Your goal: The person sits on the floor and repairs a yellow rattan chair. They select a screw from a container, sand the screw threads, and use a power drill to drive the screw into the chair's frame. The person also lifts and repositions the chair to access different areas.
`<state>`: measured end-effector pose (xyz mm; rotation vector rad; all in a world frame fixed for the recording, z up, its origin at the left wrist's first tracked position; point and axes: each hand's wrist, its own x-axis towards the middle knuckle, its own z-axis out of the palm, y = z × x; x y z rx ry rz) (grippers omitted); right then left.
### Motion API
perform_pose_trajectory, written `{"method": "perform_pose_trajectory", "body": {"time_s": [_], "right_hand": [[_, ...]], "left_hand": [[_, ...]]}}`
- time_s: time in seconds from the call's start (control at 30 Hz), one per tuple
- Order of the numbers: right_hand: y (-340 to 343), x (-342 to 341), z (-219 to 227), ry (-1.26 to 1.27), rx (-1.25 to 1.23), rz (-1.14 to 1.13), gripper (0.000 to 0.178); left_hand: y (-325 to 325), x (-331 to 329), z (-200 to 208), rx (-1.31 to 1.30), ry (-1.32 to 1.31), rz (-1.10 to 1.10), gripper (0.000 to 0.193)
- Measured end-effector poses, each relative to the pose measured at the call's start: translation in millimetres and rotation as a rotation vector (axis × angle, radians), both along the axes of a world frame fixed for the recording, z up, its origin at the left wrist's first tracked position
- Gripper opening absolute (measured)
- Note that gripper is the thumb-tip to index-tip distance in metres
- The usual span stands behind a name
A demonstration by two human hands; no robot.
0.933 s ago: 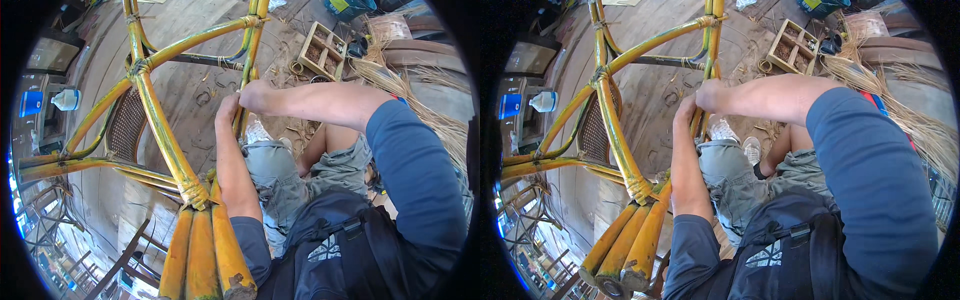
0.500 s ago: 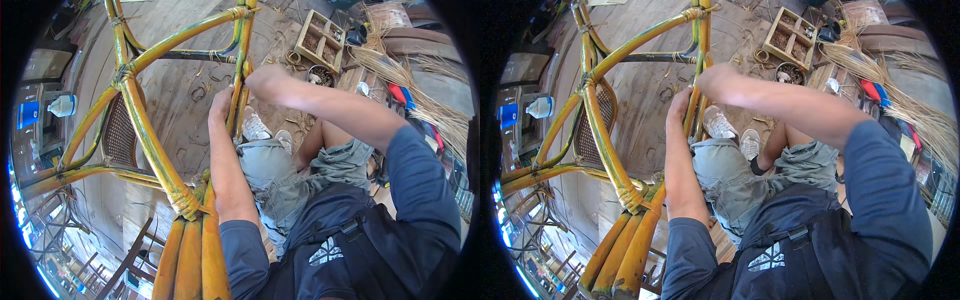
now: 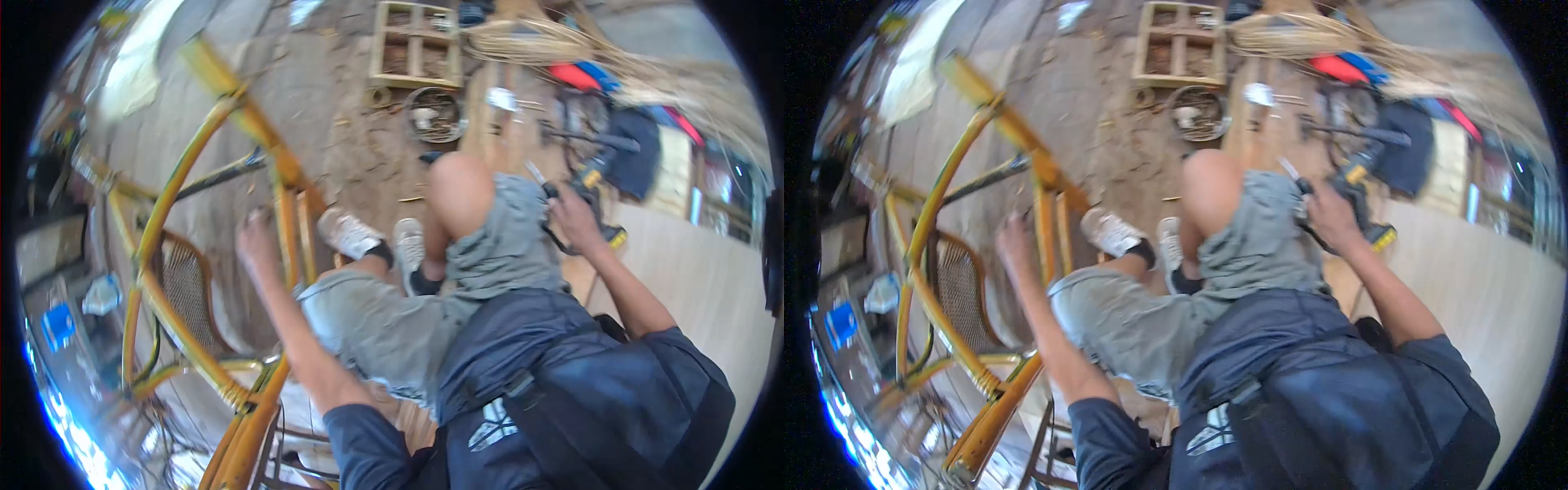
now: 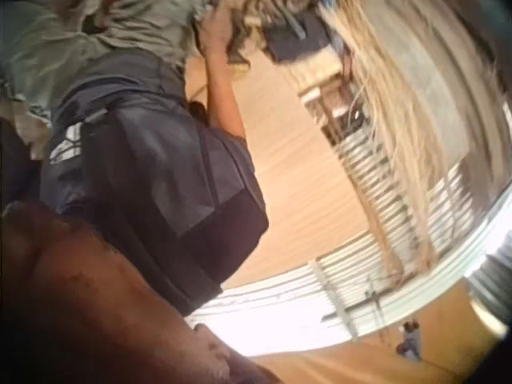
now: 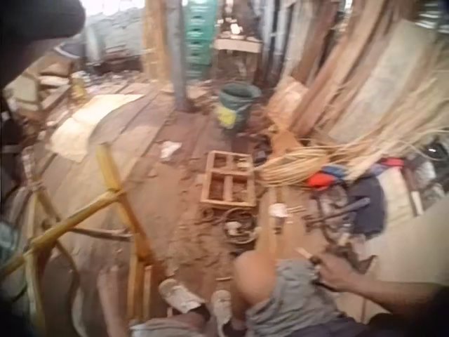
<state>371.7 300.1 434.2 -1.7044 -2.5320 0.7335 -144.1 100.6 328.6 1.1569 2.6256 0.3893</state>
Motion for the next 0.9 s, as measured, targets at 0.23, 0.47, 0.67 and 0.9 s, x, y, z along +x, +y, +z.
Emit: {"method": "perform_pose_trajectory", "body": {"time_s": [0.23,0.47,0.67,0.9], "right_hand": [[-64.6,120.1,-14.7,-0.216,-0.051,0.077,0.029],[-24.2,130.9,-30.9,-0.044,0.060,0.041,0.030],[19.8,140.4,-44.3,-0.217,0.125,-0.346,0.062],[30.2,164.7,-70.8,-0.272,0.056,-0.352,0.086]], "left_hand": [[-11.6,64.1,105.1,-0.116,-0.187,0.199,0.048],[-17.5,99.9,155.7,-0.253,-0.256,0.156,0.046],[-4.3,108.1,156.1,-0.136,-0.192,0.063,0.043],[50.8,165.5,156.6,0.111,-0.352,-0.137,0.036]]}}
